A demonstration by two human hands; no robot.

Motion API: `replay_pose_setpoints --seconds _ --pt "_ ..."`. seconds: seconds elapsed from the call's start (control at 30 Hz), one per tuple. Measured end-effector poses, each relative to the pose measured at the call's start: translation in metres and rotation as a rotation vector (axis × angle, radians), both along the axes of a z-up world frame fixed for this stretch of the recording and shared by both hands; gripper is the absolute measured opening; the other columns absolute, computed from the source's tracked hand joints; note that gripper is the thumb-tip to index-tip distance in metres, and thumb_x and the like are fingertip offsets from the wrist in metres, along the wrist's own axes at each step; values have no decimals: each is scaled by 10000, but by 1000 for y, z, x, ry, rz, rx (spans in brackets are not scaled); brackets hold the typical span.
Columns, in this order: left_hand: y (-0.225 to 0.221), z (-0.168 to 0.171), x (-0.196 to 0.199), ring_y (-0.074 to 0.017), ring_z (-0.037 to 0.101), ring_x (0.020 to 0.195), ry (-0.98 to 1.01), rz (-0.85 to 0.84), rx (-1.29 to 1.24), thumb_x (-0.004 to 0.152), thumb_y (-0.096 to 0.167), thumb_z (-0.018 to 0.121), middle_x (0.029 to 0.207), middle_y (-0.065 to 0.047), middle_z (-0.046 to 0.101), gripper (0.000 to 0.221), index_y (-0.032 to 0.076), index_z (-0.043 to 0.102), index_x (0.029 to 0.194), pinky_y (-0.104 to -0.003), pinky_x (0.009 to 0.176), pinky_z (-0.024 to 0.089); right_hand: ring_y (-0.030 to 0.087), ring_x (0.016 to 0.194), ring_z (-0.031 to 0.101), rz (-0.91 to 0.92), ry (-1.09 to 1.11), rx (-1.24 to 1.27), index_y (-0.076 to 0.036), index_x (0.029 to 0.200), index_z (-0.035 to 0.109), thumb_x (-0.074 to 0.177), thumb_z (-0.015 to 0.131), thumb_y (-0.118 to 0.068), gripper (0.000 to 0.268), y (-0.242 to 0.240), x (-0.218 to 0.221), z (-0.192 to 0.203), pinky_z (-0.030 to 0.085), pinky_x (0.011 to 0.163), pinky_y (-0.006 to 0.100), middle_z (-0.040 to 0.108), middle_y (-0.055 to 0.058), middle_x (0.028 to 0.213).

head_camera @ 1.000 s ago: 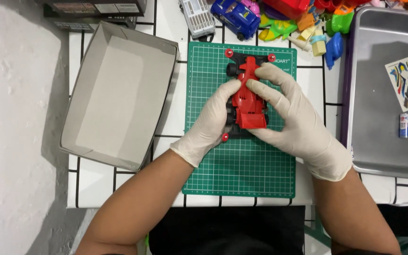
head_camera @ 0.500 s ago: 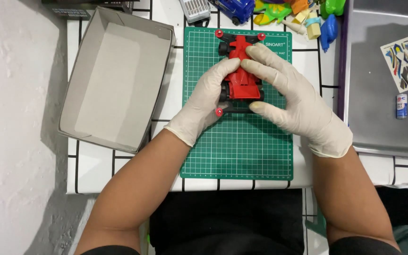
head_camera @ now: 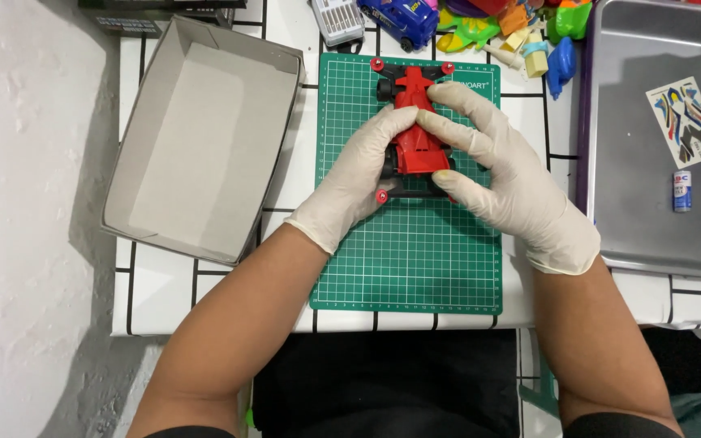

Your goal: Assembling a model toy car by fitting together chassis components and attaching the body shell on a cutting mat.

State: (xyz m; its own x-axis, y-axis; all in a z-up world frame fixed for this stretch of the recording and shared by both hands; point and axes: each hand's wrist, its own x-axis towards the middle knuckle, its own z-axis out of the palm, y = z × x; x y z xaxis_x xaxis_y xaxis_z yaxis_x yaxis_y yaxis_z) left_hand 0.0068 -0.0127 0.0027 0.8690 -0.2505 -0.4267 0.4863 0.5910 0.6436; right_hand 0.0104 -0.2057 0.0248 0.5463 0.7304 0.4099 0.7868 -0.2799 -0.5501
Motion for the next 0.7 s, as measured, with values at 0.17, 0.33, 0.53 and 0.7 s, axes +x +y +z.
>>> replay_pose_setpoints --seconds 0.17,0.33,0.53,0.7 --pt "0 -4 0 -216 687 848 -35 -9 -28 889 317 616 1002 -90 700 341 139 629 1179 -348 710 563 449 1531 361 5 -27 39 -101 1548 412 1108 513 -344 513 3 1 0 307 1318 648 400 197 1577" --pt "2 -5 7 -250 700 879 -13 -6 2 902 248 603 1027 -127 713 328 93 630 1190 -381 748 589 442 1514 402 -99 54 46 -35 1391 497 1030 587 -349 487 9 -6 12 326 1293 594 494 216 1519" --pt "3 -15 11 -254 715 903 -57 13 3 901 193 624 1059 -176 729 370 32 631 1235 -359 812 591 429 1516 399 -131 94 27 -57 1383 504 1015 600 -350 480 7 -7 11 325 1276 571 494 199 1538" --pt "9 -9 7 -201 694 991 -140 -45 141 839 185 715 1136 -114 726 460 39 638 1268 -297 862 564 395 1501 397 -154 85 -15 -53 1423 501 1008 596 -386 540 7 -7 12 327 1262 554 499 171 1539"
